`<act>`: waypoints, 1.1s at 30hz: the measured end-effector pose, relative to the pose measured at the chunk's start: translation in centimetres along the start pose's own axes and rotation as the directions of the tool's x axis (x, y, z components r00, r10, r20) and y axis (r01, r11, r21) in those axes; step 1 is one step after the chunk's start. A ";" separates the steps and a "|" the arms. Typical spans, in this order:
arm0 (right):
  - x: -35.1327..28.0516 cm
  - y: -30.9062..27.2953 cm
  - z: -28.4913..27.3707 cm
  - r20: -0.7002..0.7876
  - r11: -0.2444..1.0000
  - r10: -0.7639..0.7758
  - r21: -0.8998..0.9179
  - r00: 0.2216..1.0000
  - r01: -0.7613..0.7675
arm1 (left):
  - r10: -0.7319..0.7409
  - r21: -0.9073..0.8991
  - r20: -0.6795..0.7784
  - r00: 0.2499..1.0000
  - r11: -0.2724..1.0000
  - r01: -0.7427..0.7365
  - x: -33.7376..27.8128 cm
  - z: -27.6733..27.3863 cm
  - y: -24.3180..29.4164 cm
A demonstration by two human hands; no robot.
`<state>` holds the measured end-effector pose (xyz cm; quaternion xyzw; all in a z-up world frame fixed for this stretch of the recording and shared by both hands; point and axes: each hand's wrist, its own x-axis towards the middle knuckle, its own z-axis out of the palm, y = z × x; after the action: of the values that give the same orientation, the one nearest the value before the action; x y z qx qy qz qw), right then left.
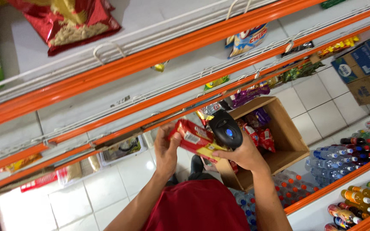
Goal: The person uses a handheld scanner to scan barcodes on snack packages and places the items into a cardboard box.
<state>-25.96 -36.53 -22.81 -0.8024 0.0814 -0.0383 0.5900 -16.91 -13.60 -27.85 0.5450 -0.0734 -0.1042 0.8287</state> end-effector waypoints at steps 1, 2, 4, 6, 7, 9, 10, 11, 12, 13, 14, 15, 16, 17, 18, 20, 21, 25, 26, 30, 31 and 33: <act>0.0 -0.4 -0.7 0.007 1.000 -0.004 -0.008 1.000 0.004 | 0.007 -0.004 0.012 1.000 1.000 -0.007 0.7 0.0 0.2; -0.1 -0.6 -1.3 0.003 1.000 -0.002 -0.010 1.000 0.002 | -0.080 0.161 0.040 0.996 0.984 0.072 0.8 -0.1 0.6; -0.1 -0.6 -2.8 0.060 0.998 0.062 -0.034 0.996 -0.060 | -0.174 0.322 0.053 0.983 0.935 0.148 1.3 -0.1 1.6; -0.2 0.1 -3.7 0.040 0.993 0.076 0.088 0.996 -0.080 | -0.381 0.353 0.174 0.908 0.885 0.304 1.8 -0.3 2.4; -0.2 0.4 -3.9 0.018 0.974 0.088 0.209 0.996 -0.090 | -0.387 0.353 0.173 0.906 0.883 0.310 1.7 -0.6 2.7; 0.1 0.9 -4.2 -0.005 0.936 0.065 0.346 0.998 -0.059 | -0.147 0.155 0.460 0.876 0.984 0.084 1.9 -1.0 2.9; 0.1 1.1 -4.2 -0.031 0.878 0.044 0.479 0.999 -0.024 | -0.152 0.155 0.460 0.875 0.984 0.089 1.6 -0.8 2.8; 0.1 1.1 -4.0 -0.031 0.877 0.049 0.479 0.998 -0.028 | -0.186 0.076 0.451 0.873 0.983 0.170 1.3 -0.6 2.6; 0.2 1.2 -3.6 -0.073 0.853 0.044 0.522 0.996 0.001 | -0.218 -0.004 0.440 0.871 0.970 0.244 1.0 -0.4 2.5; 0.3 1.3 -3.3 -0.114 0.826 0.040 0.563 0.993 0.031 | -0.220 -0.004 0.436 0.873 0.969 0.246 0.8 -0.2 2.5; 0.3 1.3 -3.2 -0.111 0.826 0.040 0.563 0.993 0.030 | -0.252 -0.050 0.398 0.882 0.954 0.295 0.9 0.0 2.4; 0.4 1.4 -3.0 -0.125 0.835 0.016 0.547 0.992 0.056 | -0.285 -0.097 0.360 0.889 0.936 0.339 0.9 0.1 2.4; 0.4 1.6 -2.8 -0.139 0.844 -0.008 0.530 0.990 0.081 | -0.286 -0.098 0.358 0.889 0.935 0.340 0.8 0.1 2.3; 0.4 1.9 -2.7 -0.137 0.844 -0.007 0.530 0.990 0.079 | -0.270 -0.111 0.337 0.902 0.940 0.323 0.6 0.2 2.1; 0.3 2.2 -2.5 -0.216 0.871 0.049 0.487 0.975 0.064 | -0.253 -0.124 0.319 0.913 0.944 0.305 0.6 0.1 1.9; 0.3 2.7 -2.4 -0.296 0.895 0.101 0.444 0.950 0.043 | -0.272 -0.129 0.249 0.929 0.942 0.311 0.8 0.1 1.3; 0.2 2.8 -2.5 -0.395 0.979 0.104 0.203 0.913 -0.023 | -0.291 -0.134 0.176 0.940 0.939 0.315 0.8 0.0 1.0; -0.6 1.1 -2.9 -0.387 0.978 0.165 -0.055 0.907 -0.201 | -0.210 -0.155 0.089 0.974 0.963 0.222 1.4 -1.1 -0.1; -0.9 0.4 -2.5 -0.382 0.979 0.160 -0.057 0.910 -0.196 | -0.222 -0.180 0.054 0.973 0.957 0.229 1.6 -1.4 -0.3; -2.2 -2.8 0.7 -0.107 0.973 0.230 0.029 0.967 -0.228 | -0.221 -0.243 -0.007 0.975 0.947 0.213 1.9 -1.9 -1.6; -2.3 -3.6 1.4 -0.026 0.983 0.181 -0.014 0.983 -0.182 | -0.219 -0.244 -0.008 0.976 0.947 0.210 2.1 -1.8 -1.8; -2.3 -5.2 2.6 0.003 0.988 0.149 -0.040 0.989 -0.149 | -0.197 -0.153 -0.013 0.980 0.969 0.193 2.0 -1.7 -2.0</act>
<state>-27.40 -32.16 -18.52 -0.8058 0.1401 0.0099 0.5753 -14.73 -13.34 -30.38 0.4866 0.0004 -0.1827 0.8543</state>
